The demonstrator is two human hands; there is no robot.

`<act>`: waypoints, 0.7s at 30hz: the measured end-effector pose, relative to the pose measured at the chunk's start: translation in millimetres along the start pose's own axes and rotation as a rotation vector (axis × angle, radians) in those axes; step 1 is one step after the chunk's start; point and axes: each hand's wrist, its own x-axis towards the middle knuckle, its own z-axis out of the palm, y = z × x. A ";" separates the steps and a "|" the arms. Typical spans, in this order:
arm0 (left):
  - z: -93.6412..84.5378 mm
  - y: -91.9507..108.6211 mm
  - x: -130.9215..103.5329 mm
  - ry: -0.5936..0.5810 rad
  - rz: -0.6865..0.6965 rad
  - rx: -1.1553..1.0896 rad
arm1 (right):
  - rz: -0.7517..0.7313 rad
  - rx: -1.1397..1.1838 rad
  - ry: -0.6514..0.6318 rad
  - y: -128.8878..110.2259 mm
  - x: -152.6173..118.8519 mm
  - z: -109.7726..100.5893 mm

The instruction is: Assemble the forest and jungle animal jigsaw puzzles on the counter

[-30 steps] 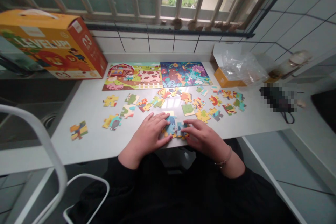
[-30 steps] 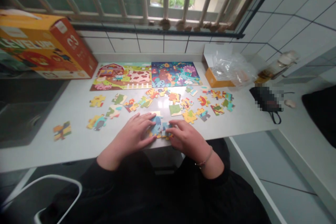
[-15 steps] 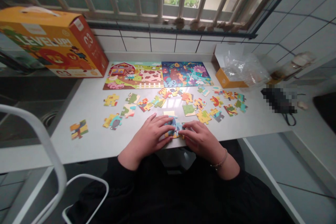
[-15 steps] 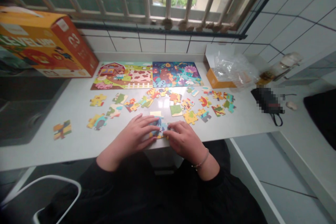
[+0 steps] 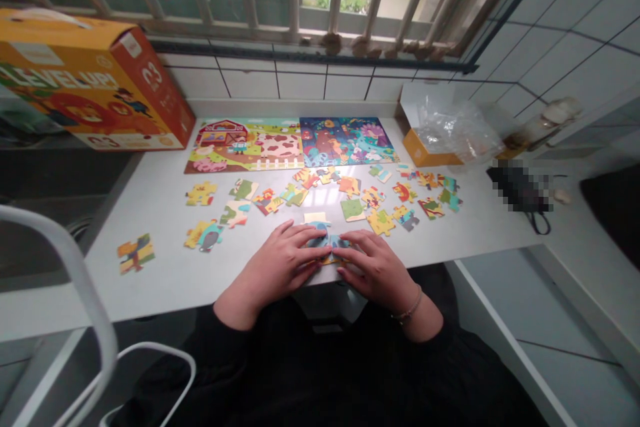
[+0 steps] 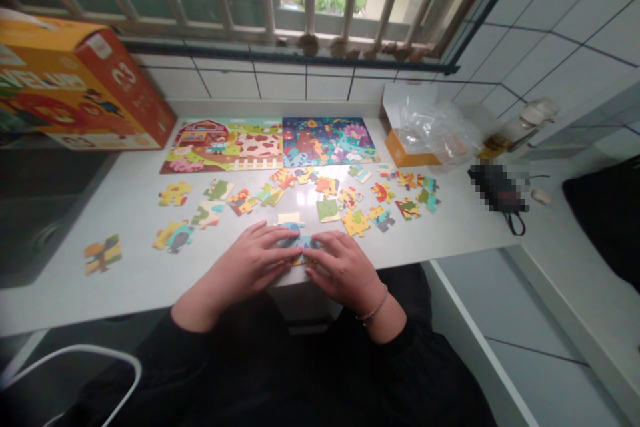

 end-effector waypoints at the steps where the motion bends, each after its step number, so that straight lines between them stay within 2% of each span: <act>1: -0.1 0.0 0.0 -0.003 -0.001 0.001 | -0.008 -0.002 -0.005 0.0 0.4 0.1; 8: -2.6 1.5 0.8 -0.011 -0.017 0.000 | -0.038 -0.016 0.027 2.2 -0.9 3.5; 21: -4.5 3.0 1.2 -0.008 -0.060 -0.070 | 0.007 -0.011 -0.008 0.0 0.4 2.7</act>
